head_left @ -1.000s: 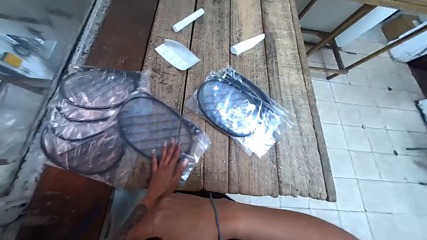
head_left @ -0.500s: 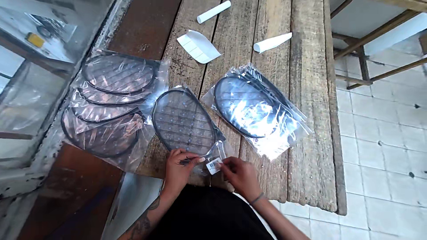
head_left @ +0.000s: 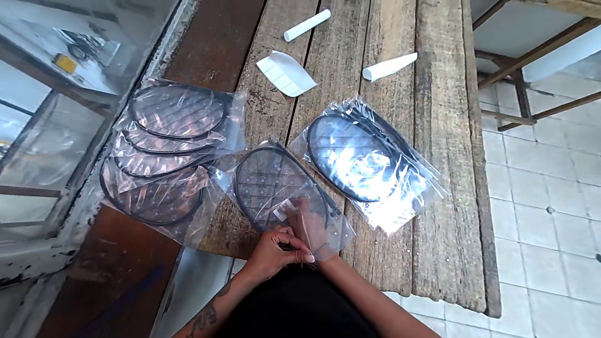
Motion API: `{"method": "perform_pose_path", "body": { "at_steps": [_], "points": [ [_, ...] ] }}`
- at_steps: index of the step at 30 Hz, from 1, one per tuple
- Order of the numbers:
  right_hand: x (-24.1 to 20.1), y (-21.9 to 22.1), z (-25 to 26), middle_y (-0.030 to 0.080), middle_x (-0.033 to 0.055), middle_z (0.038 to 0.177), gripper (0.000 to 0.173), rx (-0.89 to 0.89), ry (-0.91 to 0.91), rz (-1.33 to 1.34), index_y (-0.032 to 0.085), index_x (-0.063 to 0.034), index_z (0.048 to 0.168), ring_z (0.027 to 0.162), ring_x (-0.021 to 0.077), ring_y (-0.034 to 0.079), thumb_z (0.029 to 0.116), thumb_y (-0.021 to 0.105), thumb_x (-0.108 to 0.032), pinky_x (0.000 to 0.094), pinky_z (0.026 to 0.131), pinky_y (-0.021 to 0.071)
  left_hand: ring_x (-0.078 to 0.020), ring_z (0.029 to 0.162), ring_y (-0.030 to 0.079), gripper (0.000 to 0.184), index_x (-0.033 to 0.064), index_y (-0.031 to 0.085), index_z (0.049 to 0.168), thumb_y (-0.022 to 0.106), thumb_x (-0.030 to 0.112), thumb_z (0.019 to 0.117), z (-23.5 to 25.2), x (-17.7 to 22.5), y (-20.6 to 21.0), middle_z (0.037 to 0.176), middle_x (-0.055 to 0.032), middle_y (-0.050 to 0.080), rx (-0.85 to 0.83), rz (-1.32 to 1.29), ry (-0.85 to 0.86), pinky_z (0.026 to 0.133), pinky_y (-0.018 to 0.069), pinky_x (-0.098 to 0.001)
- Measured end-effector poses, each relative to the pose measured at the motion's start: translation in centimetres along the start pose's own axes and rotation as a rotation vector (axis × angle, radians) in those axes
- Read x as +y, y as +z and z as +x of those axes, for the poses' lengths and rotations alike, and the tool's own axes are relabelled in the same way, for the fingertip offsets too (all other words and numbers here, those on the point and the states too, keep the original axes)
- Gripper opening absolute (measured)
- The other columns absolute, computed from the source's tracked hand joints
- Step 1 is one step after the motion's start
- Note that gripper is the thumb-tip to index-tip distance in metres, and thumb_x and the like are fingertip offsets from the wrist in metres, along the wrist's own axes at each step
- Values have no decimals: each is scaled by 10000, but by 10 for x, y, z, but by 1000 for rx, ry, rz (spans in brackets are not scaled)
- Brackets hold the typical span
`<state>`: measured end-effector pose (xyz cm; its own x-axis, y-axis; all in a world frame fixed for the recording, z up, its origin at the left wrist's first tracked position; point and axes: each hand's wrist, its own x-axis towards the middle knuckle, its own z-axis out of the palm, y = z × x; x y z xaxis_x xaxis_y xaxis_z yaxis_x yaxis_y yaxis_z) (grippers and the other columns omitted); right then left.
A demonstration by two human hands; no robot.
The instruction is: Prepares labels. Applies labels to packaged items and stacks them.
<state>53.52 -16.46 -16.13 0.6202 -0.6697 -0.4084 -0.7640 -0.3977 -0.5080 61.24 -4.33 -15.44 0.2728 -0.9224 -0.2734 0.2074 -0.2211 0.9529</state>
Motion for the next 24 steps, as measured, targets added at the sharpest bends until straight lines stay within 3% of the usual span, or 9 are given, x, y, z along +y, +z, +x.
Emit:
{"method": "perform_pose_path", "body": {
  "at_steps": [4,6,8,10,12,14,17,22,24],
  "points": [
    [-6,-2,5,723,181,860,454,-35,48,18,592,-45,1285,830,394,721,1021,590,-415,577,753,561,-20,919,639,163,144,815,885,842,296,836,-1,5,-20,883,78,712,-13,117,111,866,535,-233],
    [-9,-4,5,720,174,844,462,-20,67,-23,590,-33,1267,813,384,722,1018,586,-422,571,741,566,-61,1062,663,252,185,798,1026,766,396,892,-2,6,-50,1069,56,727,190,549,261,947,565,-298],
    [-14,-8,4,720,175,867,506,-62,103,-117,536,-18,1342,851,384,724,1039,543,-423,554,764,564,-214,1453,432,634,216,640,1393,604,633,918,3,-4,-88,1516,9,537,211,1071,310,1191,334,-538],
    [-19,-9,1,718,195,855,638,-67,108,-139,399,23,1499,854,406,722,1038,546,-393,558,775,564,-264,1578,184,861,241,413,1585,438,779,913,6,-19,-103,1695,-13,263,128,1333,266,1237,132,-653],
    [-10,-12,-7,716,173,832,773,-21,10,-108,263,-32,1592,807,395,720,1009,607,-405,553,763,572,-246,1586,147,867,264,353,1613,353,799,931,6,-29,-102,1713,-1,207,126,1411,252,1241,114,-648],
    [25,-1,-21,737,100,833,602,274,-417,-121,533,-21,1457,714,291,730,945,681,-302,473,659,607,-249,1585,154,850,267,351,1613,340,791,944,5,-32,-99,1714,-2,202,150,1412,260,1241,135,-638],
    [63,3,-27,649,68,1386,372,253,-870,-268,603,-270,1412,1288,235,613,1045,545,-302,513,1093,465,-262,1580,172,842,261,371,1605,337,787,949,6,-32,-96,1710,-10,219,183,1403,249,1246,151,-622],
    [46,16,10,406,-4,1631,639,223,-663,-332,478,-176,1544,1523,155,332,1036,410,-559,562,1260,174,-268,1581,167,826,262,361,1610,350,770,958,4,-27,-100,1712,-8,209,127,1390,228,1247,150,-625],
    [53,6,3,445,1,1606,588,287,-574,-255,500,-149,1530,1497,164,387,1071,378,-497,571,1250,233,-264,1573,202,760,273,371,1604,358,720,989,-1,-25,-104,1702,-11,244,102,1377,217,1240,189,-615]
  ]
}}
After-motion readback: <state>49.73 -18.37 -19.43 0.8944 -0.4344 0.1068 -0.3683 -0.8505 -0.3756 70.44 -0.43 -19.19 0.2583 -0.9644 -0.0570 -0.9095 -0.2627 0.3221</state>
